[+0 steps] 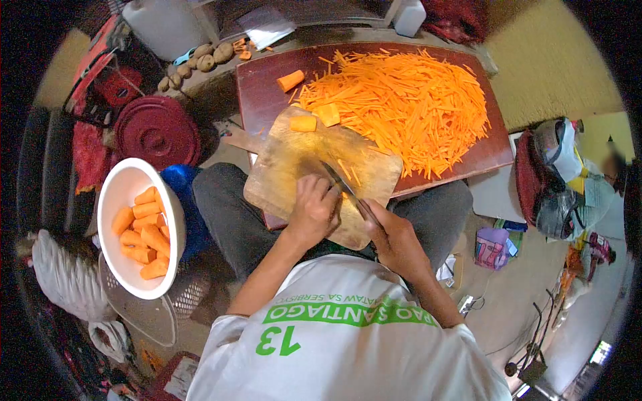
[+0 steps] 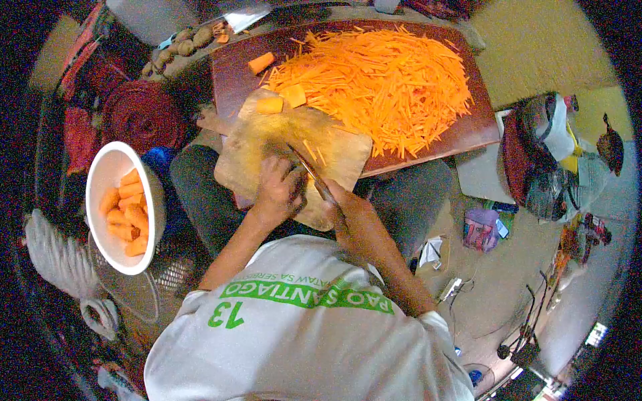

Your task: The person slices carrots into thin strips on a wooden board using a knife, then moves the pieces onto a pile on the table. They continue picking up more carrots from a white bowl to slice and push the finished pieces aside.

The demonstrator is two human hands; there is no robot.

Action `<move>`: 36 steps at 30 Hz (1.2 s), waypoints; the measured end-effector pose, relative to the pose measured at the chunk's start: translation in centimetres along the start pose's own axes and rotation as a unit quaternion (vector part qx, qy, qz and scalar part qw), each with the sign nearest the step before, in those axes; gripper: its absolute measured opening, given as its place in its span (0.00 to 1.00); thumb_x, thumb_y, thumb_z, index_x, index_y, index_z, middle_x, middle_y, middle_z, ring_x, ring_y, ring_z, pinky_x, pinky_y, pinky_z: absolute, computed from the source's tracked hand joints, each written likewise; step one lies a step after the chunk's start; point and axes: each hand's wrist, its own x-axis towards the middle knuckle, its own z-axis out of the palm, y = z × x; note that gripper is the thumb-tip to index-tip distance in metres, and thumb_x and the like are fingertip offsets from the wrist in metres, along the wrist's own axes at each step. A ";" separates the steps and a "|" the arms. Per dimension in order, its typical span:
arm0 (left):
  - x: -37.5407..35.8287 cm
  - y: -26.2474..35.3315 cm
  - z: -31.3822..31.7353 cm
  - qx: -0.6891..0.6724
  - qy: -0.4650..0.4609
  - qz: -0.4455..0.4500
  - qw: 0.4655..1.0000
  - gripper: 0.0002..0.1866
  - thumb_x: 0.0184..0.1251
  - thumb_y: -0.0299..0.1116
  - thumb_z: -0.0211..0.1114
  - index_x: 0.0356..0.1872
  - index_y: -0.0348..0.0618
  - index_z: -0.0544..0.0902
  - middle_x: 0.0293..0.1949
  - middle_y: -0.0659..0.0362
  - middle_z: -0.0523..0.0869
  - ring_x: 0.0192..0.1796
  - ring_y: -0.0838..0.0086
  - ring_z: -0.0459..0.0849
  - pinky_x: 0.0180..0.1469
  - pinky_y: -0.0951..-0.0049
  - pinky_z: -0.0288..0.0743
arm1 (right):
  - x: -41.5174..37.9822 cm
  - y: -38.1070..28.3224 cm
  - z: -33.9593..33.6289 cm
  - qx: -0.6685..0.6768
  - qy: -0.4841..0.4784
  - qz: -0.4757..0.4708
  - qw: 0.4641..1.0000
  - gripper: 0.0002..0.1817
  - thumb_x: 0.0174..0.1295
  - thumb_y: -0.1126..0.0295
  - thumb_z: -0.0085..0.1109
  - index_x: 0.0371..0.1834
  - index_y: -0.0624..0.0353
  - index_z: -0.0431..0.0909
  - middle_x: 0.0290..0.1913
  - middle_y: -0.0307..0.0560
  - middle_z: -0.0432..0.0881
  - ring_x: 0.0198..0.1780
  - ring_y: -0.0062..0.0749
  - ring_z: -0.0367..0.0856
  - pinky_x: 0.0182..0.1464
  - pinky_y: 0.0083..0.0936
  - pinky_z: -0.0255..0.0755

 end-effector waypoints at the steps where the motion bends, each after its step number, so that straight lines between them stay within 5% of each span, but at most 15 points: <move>1: 0.0 0.0 0.0 -0.002 0.006 0.006 1.000 0.23 0.43 0.24 0.76 0.46 0.31 0.87 0.46 0.45 0.80 0.56 0.44 0.78 0.63 0.44 0.71 | -0.3 0.2 0.3 -0.007 0.003 -0.001 1.000 0.25 0.80 0.72 0.53 0.79 0.61 0.68 0.63 0.73 0.84 0.62 0.73 0.84 0.63 0.54 0.80; 9: 0.1 0.2 0.2 0.006 0.003 0.006 1.000 0.20 0.45 0.23 0.75 0.43 0.32 0.86 0.45 0.45 0.80 0.55 0.45 0.79 0.63 0.44 0.71 | 2.4 1.3 1.7 0.004 0.059 -0.048 0.997 0.24 0.81 0.71 0.55 0.76 0.68 0.71 0.57 0.70 0.87 0.60 0.61 0.89 0.59 0.40 0.81; 12: 0.2 0.0 0.1 0.008 0.019 0.008 1.000 0.19 0.45 0.23 0.75 0.43 0.32 0.86 0.45 0.45 0.81 0.55 0.45 0.79 0.63 0.44 0.71 | 0.9 0.6 0.8 0.000 0.057 -0.052 0.997 0.24 0.81 0.71 0.55 0.76 0.68 0.72 0.56 0.71 0.87 0.58 0.62 0.90 0.58 0.40 0.81; 15: -0.1 0.0 0.2 0.010 0.016 0.003 1.000 0.19 0.45 0.23 0.75 0.43 0.32 0.87 0.46 0.45 0.82 0.56 0.45 0.79 0.63 0.45 0.71 | -0.6 0.5 0.4 0.018 0.000 0.026 1.000 0.25 0.82 0.71 0.52 0.79 0.60 0.67 0.64 0.75 0.83 0.65 0.75 0.82 0.62 0.53 0.80; 18: 0.0 0.0 0.4 0.014 0.027 0.017 0.999 0.19 0.45 0.23 0.75 0.43 0.32 0.87 0.47 0.45 0.82 0.56 0.45 0.79 0.64 0.45 0.71 | 0.9 1.0 1.2 0.013 0.024 -0.014 1.000 0.24 0.82 0.70 0.52 0.77 0.63 0.70 0.63 0.74 0.84 0.66 0.73 0.82 0.63 0.52 0.80; 21: 0.3 0.5 0.0 0.022 0.029 0.018 0.999 0.18 0.46 0.23 0.74 0.42 0.32 0.87 0.46 0.46 0.82 0.56 0.45 0.79 0.63 0.45 0.72 | 3.0 2.0 2.4 0.030 0.088 -0.068 0.993 0.22 0.81 0.72 0.55 0.75 0.66 0.74 0.53 0.67 0.87 0.55 0.50 0.91 0.57 0.38 0.80; 28: 0.5 0.3 -0.4 -0.004 0.062 0.004 0.998 0.14 0.49 0.22 0.74 0.40 0.33 0.86 0.43 0.46 0.81 0.53 0.46 0.80 0.60 0.47 0.73 | 0.2 1.5 0.2 0.044 0.099 -0.026 0.994 0.23 0.83 0.70 0.56 0.75 0.70 0.75 0.60 0.59 0.90 0.62 0.35 0.88 0.65 0.30 0.78; 31: 0.7 -0.1 0.3 -0.022 0.072 -0.003 0.997 0.11 0.52 0.21 0.74 0.37 0.33 0.86 0.41 0.47 0.81 0.51 0.47 0.80 0.58 0.48 0.73 | -1.3 2.8 -0.2 0.053 0.067 0.027 0.996 0.25 0.79 0.69 0.60 0.77 0.64 0.74 0.65 0.67 0.87 0.66 0.63 0.87 0.65 0.44 0.82; 34: 0.8 -0.1 0.6 -0.023 0.081 -0.020 0.996 0.09 0.54 0.20 0.75 0.36 0.33 0.86 0.40 0.48 0.80 0.50 0.47 0.81 0.56 0.48 0.73 | -2.2 2.7 0.2 0.036 0.074 -0.020 0.996 0.23 0.81 0.73 0.58 0.75 0.69 0.76 0.56 0.59 0.91 0.55 0.33 0.89 0.61 0.29 0.80; 36: 0.4 -0.4 0.6 -0.024 0.059 -0.022 0.998 0.13 0.52 0.23 0.76 0.41 0.35 0.87 0.43 0.45 0.80 0.53 0.44 0.79 0.56 0.45 0.73 | -2.3 1.5 -0.1 0.043 0.054 0.013 0.998 0.23 0.80 0.73 0.59 0.75 0.68 0.76 0.57 0.60 0.91 0.55 0.34 0.89 0.59 0.30 0.80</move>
